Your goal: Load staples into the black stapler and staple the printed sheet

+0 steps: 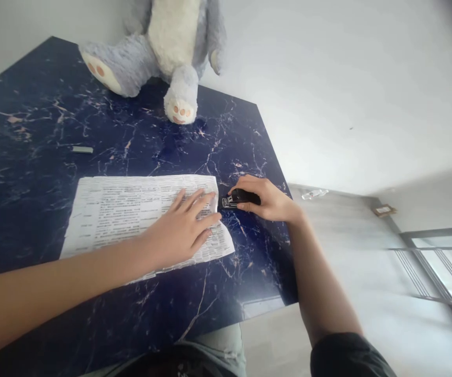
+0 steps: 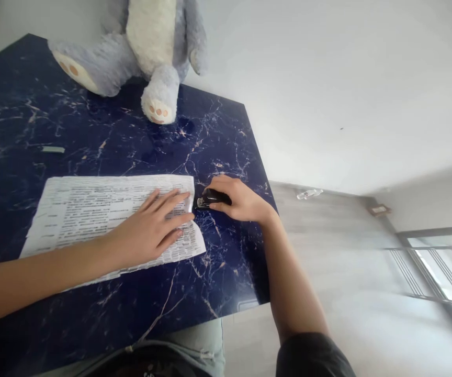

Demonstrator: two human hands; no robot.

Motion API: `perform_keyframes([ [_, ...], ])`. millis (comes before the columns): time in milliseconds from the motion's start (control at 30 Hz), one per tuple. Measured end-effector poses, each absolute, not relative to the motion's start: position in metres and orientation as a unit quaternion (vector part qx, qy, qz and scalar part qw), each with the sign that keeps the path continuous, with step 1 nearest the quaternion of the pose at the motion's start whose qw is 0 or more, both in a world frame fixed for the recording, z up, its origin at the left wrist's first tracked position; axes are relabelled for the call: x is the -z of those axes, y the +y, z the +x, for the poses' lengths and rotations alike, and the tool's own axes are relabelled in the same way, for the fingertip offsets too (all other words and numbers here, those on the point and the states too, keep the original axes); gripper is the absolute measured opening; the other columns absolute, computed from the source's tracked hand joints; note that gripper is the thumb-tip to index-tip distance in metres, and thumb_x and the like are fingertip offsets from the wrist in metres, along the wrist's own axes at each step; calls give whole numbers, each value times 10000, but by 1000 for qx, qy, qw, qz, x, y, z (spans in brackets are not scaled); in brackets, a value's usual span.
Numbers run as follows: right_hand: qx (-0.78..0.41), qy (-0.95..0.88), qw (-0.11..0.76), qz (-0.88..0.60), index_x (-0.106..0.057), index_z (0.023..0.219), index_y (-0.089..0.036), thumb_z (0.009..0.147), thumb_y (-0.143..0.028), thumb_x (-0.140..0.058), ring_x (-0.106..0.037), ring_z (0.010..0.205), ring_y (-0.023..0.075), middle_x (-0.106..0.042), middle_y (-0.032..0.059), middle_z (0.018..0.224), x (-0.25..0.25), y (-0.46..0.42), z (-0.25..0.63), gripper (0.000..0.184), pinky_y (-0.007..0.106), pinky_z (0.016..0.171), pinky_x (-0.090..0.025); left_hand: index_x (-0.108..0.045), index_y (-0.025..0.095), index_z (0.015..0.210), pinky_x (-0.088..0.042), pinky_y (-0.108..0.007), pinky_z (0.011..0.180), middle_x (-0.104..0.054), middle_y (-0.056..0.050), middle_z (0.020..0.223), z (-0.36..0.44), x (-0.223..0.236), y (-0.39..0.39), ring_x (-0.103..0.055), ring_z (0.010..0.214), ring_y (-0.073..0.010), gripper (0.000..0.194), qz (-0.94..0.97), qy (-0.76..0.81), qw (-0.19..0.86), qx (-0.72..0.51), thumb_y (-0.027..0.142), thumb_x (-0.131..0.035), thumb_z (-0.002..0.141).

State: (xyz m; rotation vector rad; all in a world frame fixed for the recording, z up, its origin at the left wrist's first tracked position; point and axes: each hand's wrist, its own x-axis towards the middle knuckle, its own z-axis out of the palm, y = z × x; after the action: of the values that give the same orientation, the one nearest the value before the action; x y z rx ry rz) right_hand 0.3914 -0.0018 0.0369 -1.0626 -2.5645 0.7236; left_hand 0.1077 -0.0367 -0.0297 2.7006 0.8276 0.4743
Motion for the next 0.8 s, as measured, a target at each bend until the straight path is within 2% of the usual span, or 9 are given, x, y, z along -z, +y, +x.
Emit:
perform_keyframes([
  [100, -265, -884, 136, -360, -687, 1192, -201, 1035, -404, -591, -614, 966, 261, -689, 99, 1054, -37, -2, 389, 274, 429, 871, -500, -631, 218, 1411, -273, -683, 1264, -371, -182, 1671, 103, 27, -36, -356, 1553, -403, 384, 927, 289, 135, -197, 257, -462, 1067],
  [167, -277, -882, 138, -356, -683, 1203, -212, 1039, -406, -585, -614, 981, 263, -689, 98, 1066, -38, -2, 386, 273, 437, 887, -501, -615, 228, 1428, -297, -683, 1257, -371, -187, 1663, 102, 27, -37, -380, 1540, -396, 397, 925, 284, 134, -216, 244, -473, 1058],
  [267, -287, -880, 143, -350, -675, 1224, -222, 1036, -397, -596, -613, 992, 260, -684, 91, 1068, -39, -3, 381, 269, 442, 910, -502, -568, 280, 1495, -301, -693, 1255, -366, -151, 1681, 103, 29, -38, -361, 1555, -386, 447, 925, 272, 140, -225, 247, -467, 1061],
  [400, -287, -878, 137, -358, -669, 1251, -233, 1034, -405, -599, -614, 1011, 265, -680, 89, 1080, -40, -7, 375, 286, 448, 922, -507, -469, 311, 1597, -246, -684, 1283, -373, -101, 1706, 105, 36, -38, -306, 1589, -377, 519, 926, 267, 151, -220, 294, -440, 1080],
  [633, -245, -869, 153, -402, -662, 1285, -249, 1039, -402, -587, -603, 1033, 284, -681, 92, 1109, -39, -11, 367, 300, 485, 961, -491, -523, 324, 1569, -187, -646, 1313, -320, -62, 1739, 103, 42, -40, -242, 1622, -357, 499, 932, 254, 160, -202, 317, -465, 1073],
  [800, -243, -862, 158, -415, -679, 1317, -264, 1045, -485, -557, -615, 1057, 291, -683, 89, 1131, -35, -11, 364, 371, 491, 981, -488, -429, 327, 1628, -179, -633, 1318, -312, -45, 1745, 103, 44, -44, -232, 1627, -345, 546, 926, 258, 176, -211, 364, -431, 1084],
])
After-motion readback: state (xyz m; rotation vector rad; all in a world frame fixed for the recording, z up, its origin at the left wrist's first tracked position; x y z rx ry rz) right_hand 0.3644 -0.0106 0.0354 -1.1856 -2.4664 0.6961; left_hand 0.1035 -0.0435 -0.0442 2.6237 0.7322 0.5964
